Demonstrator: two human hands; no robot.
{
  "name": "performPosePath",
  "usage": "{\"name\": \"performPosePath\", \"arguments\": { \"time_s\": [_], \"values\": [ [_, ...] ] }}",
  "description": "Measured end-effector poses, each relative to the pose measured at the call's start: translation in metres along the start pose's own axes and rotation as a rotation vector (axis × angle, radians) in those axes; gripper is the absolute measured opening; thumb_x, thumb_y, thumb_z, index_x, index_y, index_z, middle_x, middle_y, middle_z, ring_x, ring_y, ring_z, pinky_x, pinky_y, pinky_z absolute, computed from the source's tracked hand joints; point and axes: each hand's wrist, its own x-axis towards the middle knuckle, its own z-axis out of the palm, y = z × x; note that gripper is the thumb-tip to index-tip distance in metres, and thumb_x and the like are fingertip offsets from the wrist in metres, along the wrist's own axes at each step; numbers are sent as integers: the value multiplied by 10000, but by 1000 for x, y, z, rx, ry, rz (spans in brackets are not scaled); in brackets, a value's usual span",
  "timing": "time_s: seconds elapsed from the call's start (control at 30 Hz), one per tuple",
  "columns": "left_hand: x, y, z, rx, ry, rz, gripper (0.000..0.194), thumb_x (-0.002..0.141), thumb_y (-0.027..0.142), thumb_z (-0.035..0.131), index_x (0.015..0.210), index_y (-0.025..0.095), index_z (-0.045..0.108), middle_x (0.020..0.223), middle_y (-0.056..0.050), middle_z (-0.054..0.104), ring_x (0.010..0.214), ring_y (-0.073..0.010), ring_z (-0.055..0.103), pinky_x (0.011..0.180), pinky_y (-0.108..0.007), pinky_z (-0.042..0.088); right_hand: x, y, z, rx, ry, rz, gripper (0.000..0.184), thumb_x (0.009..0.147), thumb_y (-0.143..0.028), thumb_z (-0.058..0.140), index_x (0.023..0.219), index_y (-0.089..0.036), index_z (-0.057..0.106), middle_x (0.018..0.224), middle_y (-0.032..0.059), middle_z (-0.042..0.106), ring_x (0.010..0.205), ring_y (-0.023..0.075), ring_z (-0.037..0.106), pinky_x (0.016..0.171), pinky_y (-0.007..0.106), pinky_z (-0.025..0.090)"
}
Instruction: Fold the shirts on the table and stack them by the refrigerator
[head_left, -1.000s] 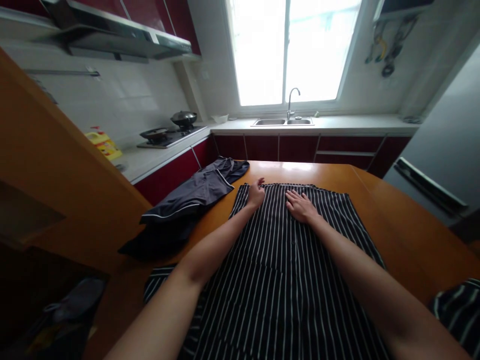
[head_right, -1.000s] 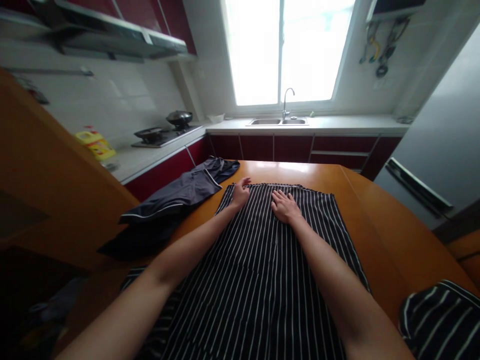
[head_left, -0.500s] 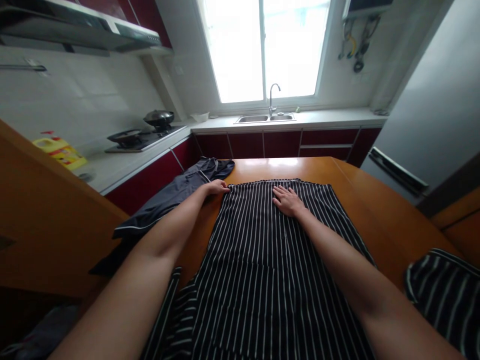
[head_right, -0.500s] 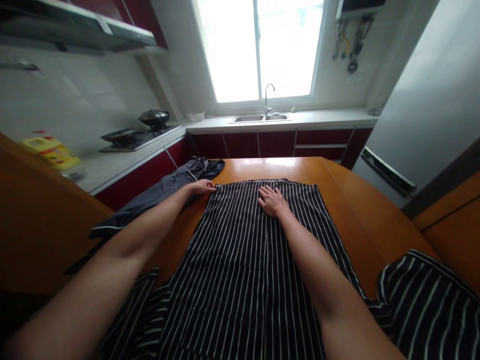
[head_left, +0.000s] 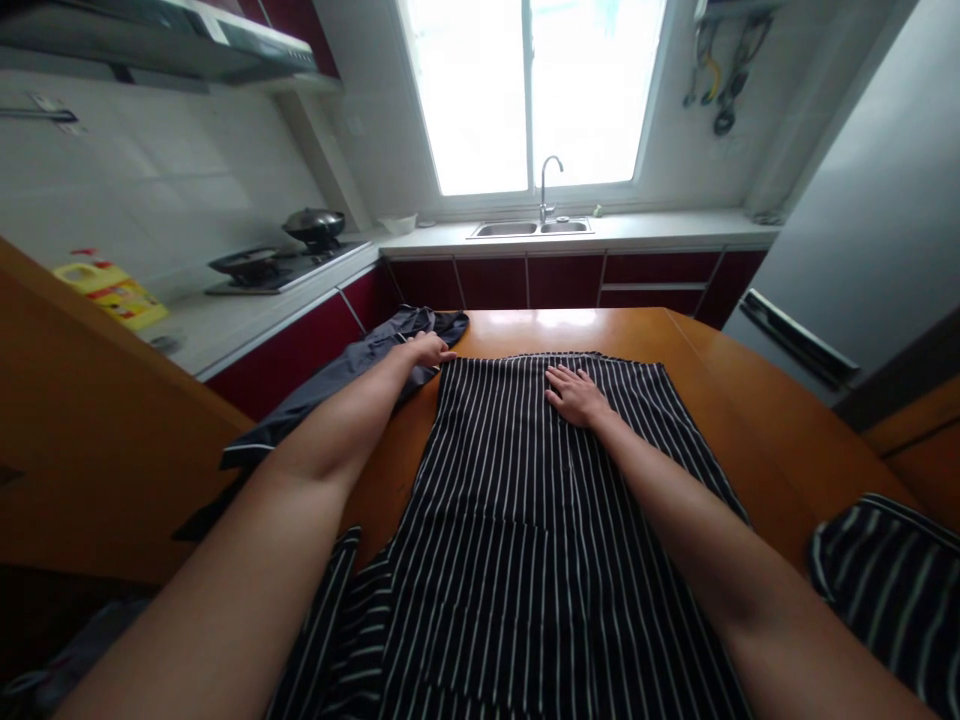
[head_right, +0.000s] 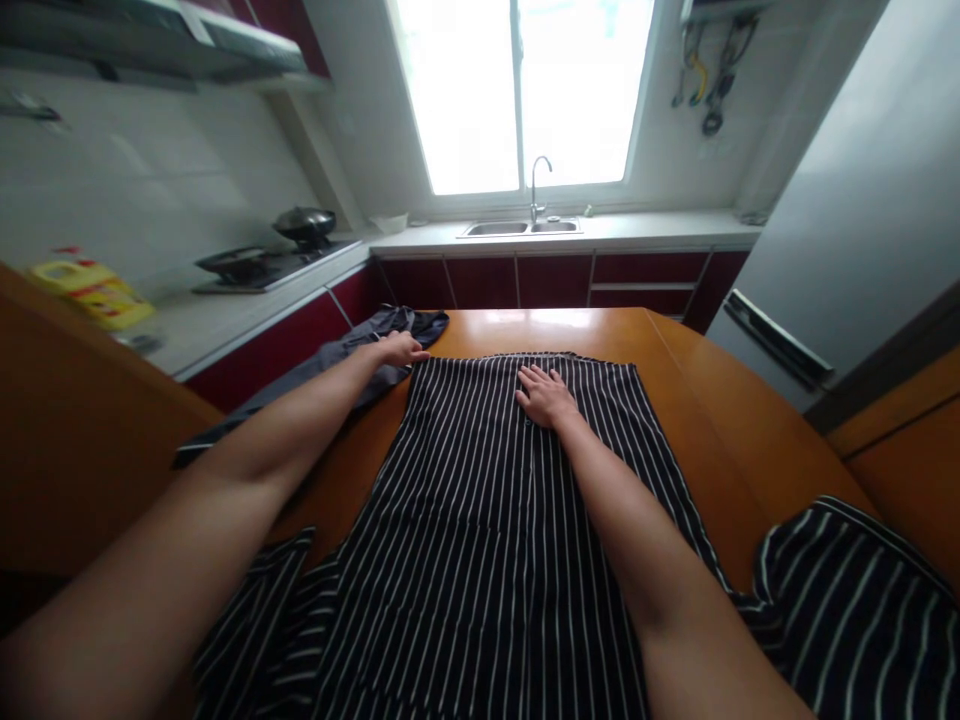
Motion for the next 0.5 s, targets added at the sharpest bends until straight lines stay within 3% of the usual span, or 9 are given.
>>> {"name": "performPosePath", "arguments": {
  "time_s": [0.13,0.3,0.4,0.5],
  "values": [
    [-8,7,17,88,68,-13,319,952,442,519,1017,212,731,1317,-161,530,1260,-371,438,1032,-522,373,-1,-2,-2,-5,-4,-1,599,1009,-465,318,1549,-211,365,1637,20,279,1519,208,206,1231,470,118],
    [-18,12,33,113,125,-18,231,936,325,547,1072,219,700,1289,-149,543,1253,-347,457,1037,-498,388,-2,-3,-2,-8,4,-2,603,1010,-470,311,1549,-204,365,1636,21,281,1520,205,202,1230,473,133],
    [-21,21,34,97,183,-68,347,912,298,570,1225,164,637,1327,-201,527,1276,-387,452,1045,-528,380,-2,-3,-1,-12,2,-2,600,1009,-468,315,1549,-212,363,1637,21,280,1521,208,201,1230,477,131],
    [-26,48,45,56,248,-49,520,947,285,500,1436,112,466,1455,-228,453,1365,-370,399,1113,-488,327,-1,-1,0,-17,4,-2,599,1009,-466,316,1549,-210,363,1638,25,278,1520,210,201,1230,477,129]
  ]
}}
